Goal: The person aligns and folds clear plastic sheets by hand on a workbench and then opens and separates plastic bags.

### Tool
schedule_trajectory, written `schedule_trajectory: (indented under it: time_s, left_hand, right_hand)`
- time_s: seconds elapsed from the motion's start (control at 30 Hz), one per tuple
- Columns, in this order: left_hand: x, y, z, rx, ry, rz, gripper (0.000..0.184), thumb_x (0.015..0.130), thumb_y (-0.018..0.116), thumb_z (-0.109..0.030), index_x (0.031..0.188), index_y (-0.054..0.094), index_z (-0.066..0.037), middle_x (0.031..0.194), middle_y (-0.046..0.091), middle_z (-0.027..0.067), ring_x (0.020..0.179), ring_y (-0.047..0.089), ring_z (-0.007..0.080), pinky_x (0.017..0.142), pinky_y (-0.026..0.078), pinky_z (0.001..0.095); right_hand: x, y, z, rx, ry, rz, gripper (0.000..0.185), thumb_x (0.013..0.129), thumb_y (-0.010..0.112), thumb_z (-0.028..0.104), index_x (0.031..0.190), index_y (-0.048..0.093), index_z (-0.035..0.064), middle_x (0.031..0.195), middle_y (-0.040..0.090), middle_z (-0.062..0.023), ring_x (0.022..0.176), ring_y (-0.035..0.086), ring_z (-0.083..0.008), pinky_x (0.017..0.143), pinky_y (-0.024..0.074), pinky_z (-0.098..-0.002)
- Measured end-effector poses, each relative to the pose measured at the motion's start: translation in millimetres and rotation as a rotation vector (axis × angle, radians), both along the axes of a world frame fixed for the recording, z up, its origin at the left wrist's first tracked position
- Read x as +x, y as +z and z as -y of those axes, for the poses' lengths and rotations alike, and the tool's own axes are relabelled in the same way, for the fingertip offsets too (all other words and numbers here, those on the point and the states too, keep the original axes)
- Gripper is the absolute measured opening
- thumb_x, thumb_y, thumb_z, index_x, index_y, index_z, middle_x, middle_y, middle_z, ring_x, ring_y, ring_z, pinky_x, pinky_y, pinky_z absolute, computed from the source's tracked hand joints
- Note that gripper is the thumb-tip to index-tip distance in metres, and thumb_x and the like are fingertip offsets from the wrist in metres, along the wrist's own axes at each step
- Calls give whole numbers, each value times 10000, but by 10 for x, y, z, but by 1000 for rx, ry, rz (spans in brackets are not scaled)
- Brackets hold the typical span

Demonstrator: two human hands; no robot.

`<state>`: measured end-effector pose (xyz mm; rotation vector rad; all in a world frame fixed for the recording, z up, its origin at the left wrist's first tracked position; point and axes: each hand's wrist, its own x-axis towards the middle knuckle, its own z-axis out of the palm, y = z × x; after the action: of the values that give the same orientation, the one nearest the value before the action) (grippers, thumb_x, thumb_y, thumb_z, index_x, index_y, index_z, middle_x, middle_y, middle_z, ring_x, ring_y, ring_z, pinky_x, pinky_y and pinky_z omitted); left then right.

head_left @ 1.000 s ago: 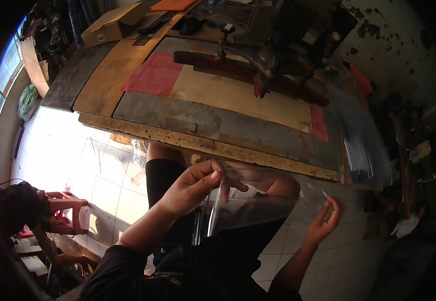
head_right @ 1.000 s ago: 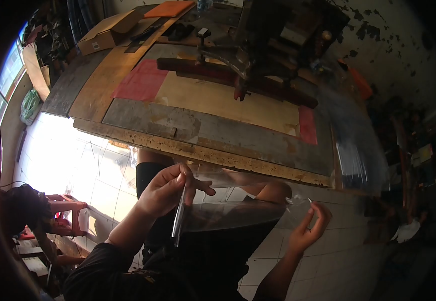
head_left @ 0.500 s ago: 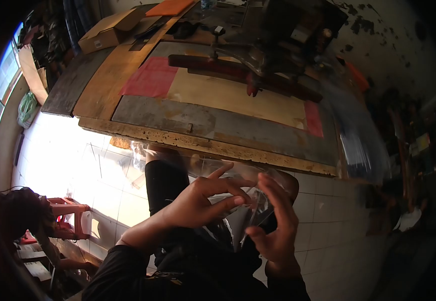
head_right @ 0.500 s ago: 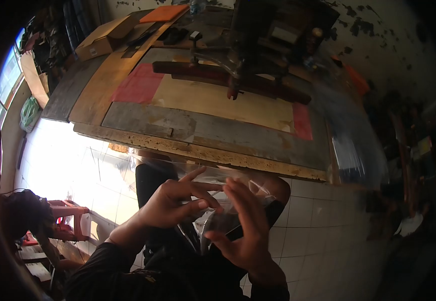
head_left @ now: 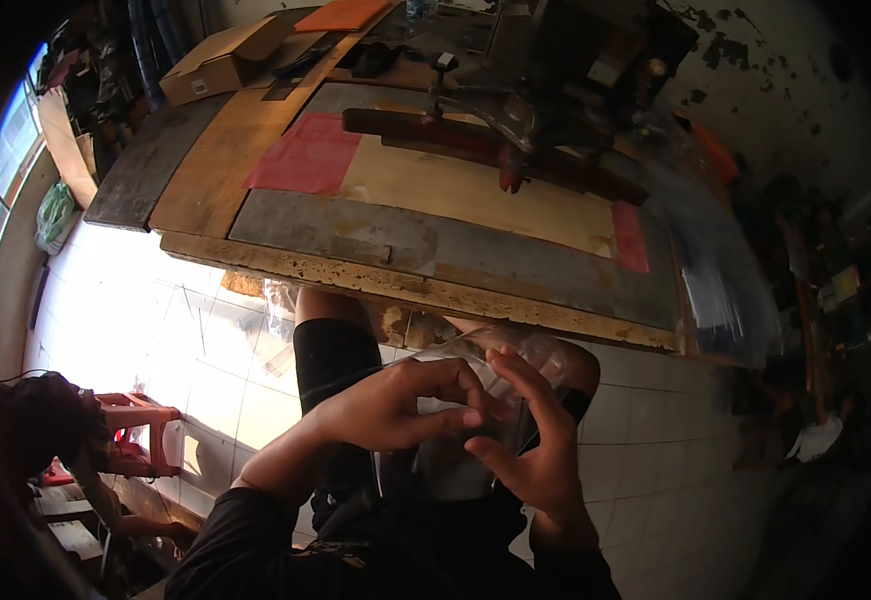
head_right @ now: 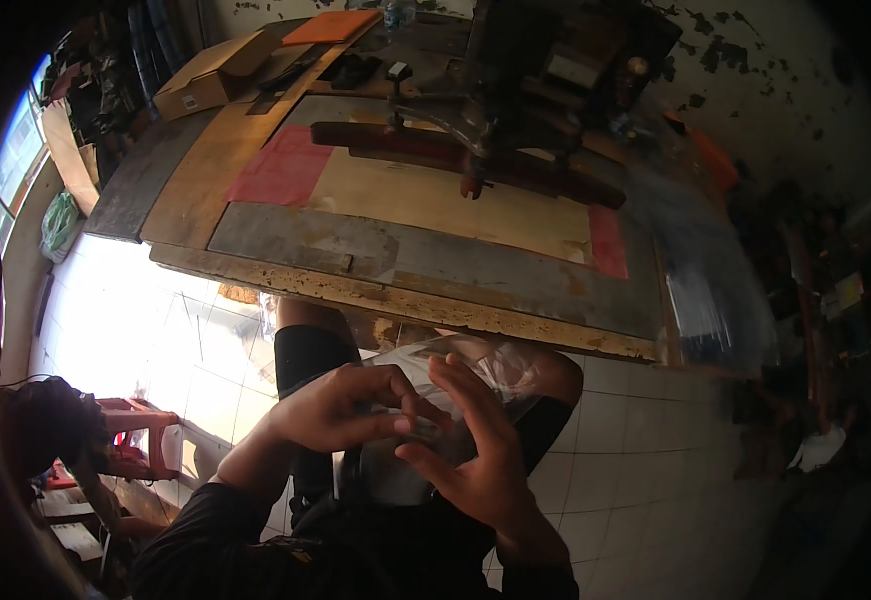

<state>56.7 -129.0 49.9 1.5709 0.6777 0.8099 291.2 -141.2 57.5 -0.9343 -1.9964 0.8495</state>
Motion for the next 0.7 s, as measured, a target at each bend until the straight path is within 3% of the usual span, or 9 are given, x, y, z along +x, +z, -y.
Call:
schedule_trajectory:
  time_s: [0.07, 0.2, 0.27, 0.3, 0.33, 0.43, 0.53, 0.57, 0.7]
  left_hand:
    - [24, 0, 20, -118, -49, 115, 163, 1070, 645, -165, 1141, 612, -22, 1076, 722, 49, 1039, 688, 130, 946, 521, 306]
    - [21, -145, 20, -79, -98, 122, 180, 1095, 610, -200, 1166, 579, -38, 1063, 687, 27, 1024, 646, 98, 922, 504, 292]
    - [26, -184, 35, -73, -84, 65, 205, 1116, 567, -242, 1192, 567, -52, 1044, 659, 25, 1006, 610, 81, 904, 485, 272]
    - [27, -121, 54, -97, -54, 15, 192, 1116, 558, -216, 1151, 571, -27, 1001, 637, 51, 939, 613, 143, 847, 489, 315]
    - [27, -123, 50, -97, -54, 14, 192, 1116, 558, -216, 1151, 571, -27, 1001, 637, 51, 939, 613, 143, 847, 489, 315]
    - [31, -202, 25, -161, -9, -40, 202, 1112, 561, -200, 1171, 601, -11, 1032, 677, 78, 999, 653, 163, 890, 507, 332]
    - [70, -265, -43, 11, 22, 3, 264, 1127, 524, -231, 1276, 624, -38, 1069, 751, 117, 1023, 722, 187, 911, 537, 351]
    - [71, -253, -58, 28, 36, -2, 258, 1114, 543, -195, 1276, 671, -39, 1133, 762, 150, 1093, 735, 233, 942, 542, 367]
    - [87, -233, -84, 20, 30, -40, 232, 1097, 572, -170, 1247, 686, -34, 1143, 763, 146, 1096, 737, 257, 942, 542, 366]
  right_hand:
    - [27, -4, 9, -62, 41, -78, 774, 843, 902, 292, 1461, 546, -7, 1502, 571, -193, 1486, 465, -364, 1169, 443, -473]
    - [-29, -83, 104, -218, 95, -181, 820, 869, 885, 286, 1519, 474, 3, 1547, 527, -195, 1535, 392, -354, 1190, 414, -466]
    - [-80, -233, 139, -375, 108, -385, 845, 881, 877, 254, 1552, 423, 13, 1572, 495, -201, 1555, 353, -348, 1207, 384, -471]
    - [-48, -285, 93, -291, 126, -263, 855, 876, 880, 230, 1558, 409, 20, 1565, 502, -203, 1552, 357, -342, 1224, 355, -481]
    - [-25, -346, 48, -290, 125, -263, 855, 876, 880, 230, 1558, 409, 20, 1565, 502, -203, 1552, 357, -342, 1224, 355, -481]
    - [14, -350, -70, -104, 113, -167, 770, 896, 853, 206, 1528, 453, 21, 1547, 527, -193, 1538, 386, -338, 1225, 351, -479]
    - [83, -306, -100, -144, 84, -87, 720, 903, 842, 184, 1506, 486, 13, 1515, 561, -190, 1503, 444, -318, 1214, 369, -466]
    - [67, -314, -93, -195, 78, -143, 696, 903, 841, 170, 1488, 505, 1, 1487, 588, -185, 1434, 531, -308, 1180, 417, -441]
    - [40, -413, -90, -226, 58, -167, 693, 901, 838, 161, 1493, 509, 17, 1457, 619, -168, 1351, 605, -304, 1137, 467, -418]
